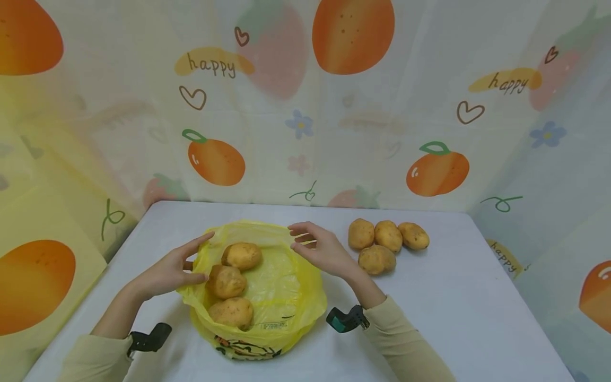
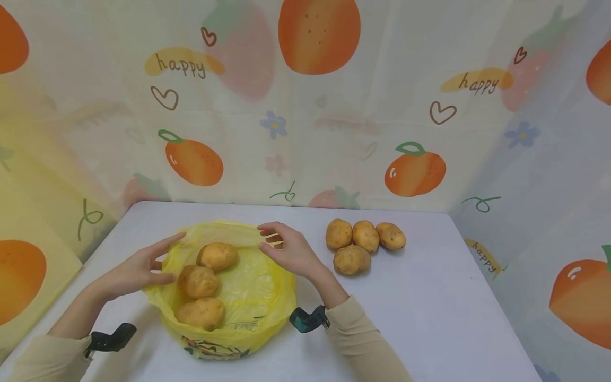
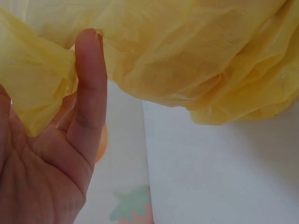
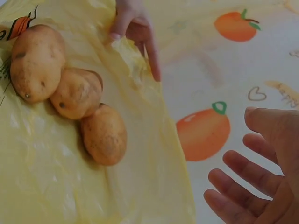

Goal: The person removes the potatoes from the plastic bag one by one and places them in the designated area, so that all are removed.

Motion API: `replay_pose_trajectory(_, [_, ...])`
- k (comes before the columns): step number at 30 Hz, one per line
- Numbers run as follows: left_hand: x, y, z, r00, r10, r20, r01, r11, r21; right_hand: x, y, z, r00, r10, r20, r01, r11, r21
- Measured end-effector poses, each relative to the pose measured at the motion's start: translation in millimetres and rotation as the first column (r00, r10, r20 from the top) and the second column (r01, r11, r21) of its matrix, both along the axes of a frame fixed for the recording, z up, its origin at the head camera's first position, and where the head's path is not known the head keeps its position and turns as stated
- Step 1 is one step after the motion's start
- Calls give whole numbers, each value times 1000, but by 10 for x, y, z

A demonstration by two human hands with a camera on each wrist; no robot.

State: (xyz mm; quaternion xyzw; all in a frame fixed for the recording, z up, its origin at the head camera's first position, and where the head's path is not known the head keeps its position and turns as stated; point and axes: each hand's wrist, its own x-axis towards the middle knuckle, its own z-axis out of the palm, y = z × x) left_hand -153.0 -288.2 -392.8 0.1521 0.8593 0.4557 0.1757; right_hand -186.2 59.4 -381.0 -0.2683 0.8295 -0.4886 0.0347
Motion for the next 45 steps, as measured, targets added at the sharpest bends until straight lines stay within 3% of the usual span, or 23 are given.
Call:
replay_pose_trajectory(7, [5,0,11,1000,3,-5,-3,1000,-6,-20,-193,36,996,81,36,-81,997,12])
replay_pose_trajectory(15, [29,3,16,1000,-3,-10,3,1000,11,-90,-421,-10,988,154,15,-155,988,29])
replay_pose_trajectory(23, [33,7,18,1000,2,-15,-2,1000,5,-118,-615,-144,971,237,-7,-238,971,-13])
replay_pose_trajectory(36, [53,11,29,1000,10,-13,-10,1000,-4,-83,-789,-377,960,277,29,-277,961,6])
replay_pose_trajectory(45, [73,-23,23,1000,23,-11,-23,1000,-9,-6,-907,-491,931,364,37,-365,931,13])
